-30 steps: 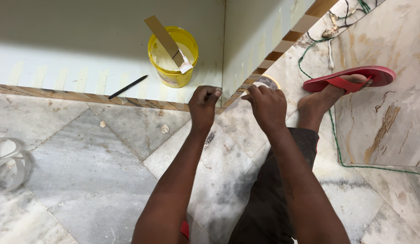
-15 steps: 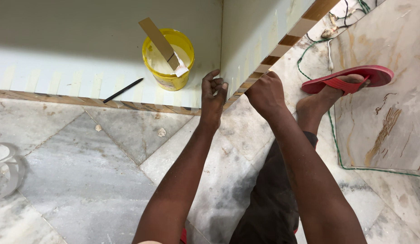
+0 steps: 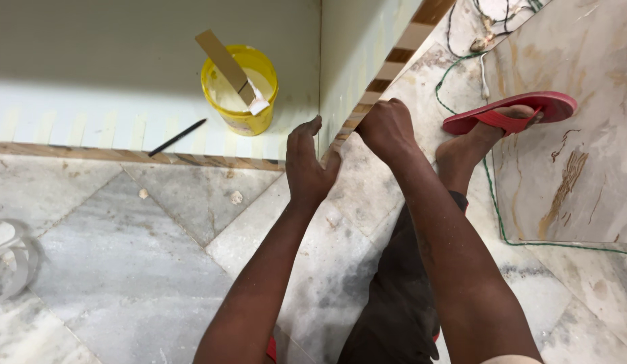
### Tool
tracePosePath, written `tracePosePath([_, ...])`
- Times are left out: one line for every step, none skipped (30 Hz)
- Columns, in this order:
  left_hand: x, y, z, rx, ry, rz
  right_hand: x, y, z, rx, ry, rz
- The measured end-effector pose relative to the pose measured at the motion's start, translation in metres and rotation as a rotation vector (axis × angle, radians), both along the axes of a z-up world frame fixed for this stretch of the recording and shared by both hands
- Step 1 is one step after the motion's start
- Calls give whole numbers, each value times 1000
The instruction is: The person applies masking tape along the edges of a white wooden cabinet. They tear off pieces of tape and press them onto the edges and corners of the furniture.
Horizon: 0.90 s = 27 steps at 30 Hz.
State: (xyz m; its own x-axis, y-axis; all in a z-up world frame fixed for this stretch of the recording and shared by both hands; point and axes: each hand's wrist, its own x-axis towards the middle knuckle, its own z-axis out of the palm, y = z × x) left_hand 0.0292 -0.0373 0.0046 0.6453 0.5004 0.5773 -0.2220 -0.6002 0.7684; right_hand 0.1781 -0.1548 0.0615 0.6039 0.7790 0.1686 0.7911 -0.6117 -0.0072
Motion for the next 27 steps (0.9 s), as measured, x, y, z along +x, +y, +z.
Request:
tracePosePath([2, -2, 5, 18, -5, -8, 3, 0, 1, 26, 3, 7])
tracePosePath([4, -7, 9, 37, -11, -17, 4, 0, 1, 52, 6, 14])
tracePosePath([5, -13, 9, 51, -9, -26, 4, -1, 0, 73, 16, 20])
tracePosePath([10, -16, 7, 36, 24, 12, 6, -1, -1, 82, 29, 6])
tracePosePath([15, -19, 3, 17, 61, 51, 6, -2, -3, 86, 45, -7])
tracePosePath([18, -23, -2, -2, 97, 90, 6, -2, -5, 90, 61, -19])
tracePosePath([23, -25, -6, -5, 134, 115, 7, -2, -5, 98, 89, -31])
tracePosePath([26, -28, -9, -8, 171, 140, 7, -1, -5, 106, 117, -43])
tracePosePath([30, -29, -10, -9, 208, 167, 9, 0, -4, 116, 145, -53])
tracePosePath([33, -28, -11, 15, 194, 188, 11, 2, -3, 114, 160, -78])
tracePosePath([35, -28, -12, 37, 184, 210, 12, 4, -4, 109, 177, -101])
tracePosePath([37, -28, -13, 58, 173, 232, 15, 5, -6, 103, 195, -124])
tracePosePath([38, -30, -13, 49, 177, 257, 17, 6, -9, 116, 320, -205])
tracePosePath([39, -34, -13, 39, 180, 283, 20, 8, -14, 128, 445, -287])
tracePosePath([41, -36, -13, 27, 184, 307, 23, 8, -20, 138, 570, -369])
tracePosePath([43, -37, -12, 19, 200, 329, 23, 7, -29, 368, 698, -404])
tracePosePath([45, -38, -11, 8, 214, 353, 21, 7, -40, 600, 819, -434])
tracePosePath([46, -41, -10, -3, 229, 377, 20, 5, -50, 834, 936, -461])
tracePosePath([47, -40, -9, -2, 235, 378, 23, 5, -56, 925, 991, -534])
tracePosePath([48, -40, -7, -1, 241, 380, 27, 5, -61, 1015, 1046, -607])
tracePosePath([48, -38, -5, 2, 248, 381, 29, 5, -64, 1107, 1102, -683])
tracePosePath([45, -35, -4, -15, 256, 343, 26, 7, -67, 1171, 1155, -676])
tracePosePath([43, -31, -2, -37, 253, 306, 20, 9, -70, 1234, 1199, -662])
tracePosePath([40, -27, -1, -58, 250, 269, 13, 10, -74, 1296, 1243, -645])
tracePosePath([29, -20, -3, -121, 220, 131, 4, 8, -80, 1290, 1258, -590])
tracePosePath([17, -12, -6, -184, 189, -7, -6, 5, -88, 1284, 1272, -534])
tracePosePath([5, -8, -8, -241, 160, -147, -15, 5, -99, 1281, 1290, -479])
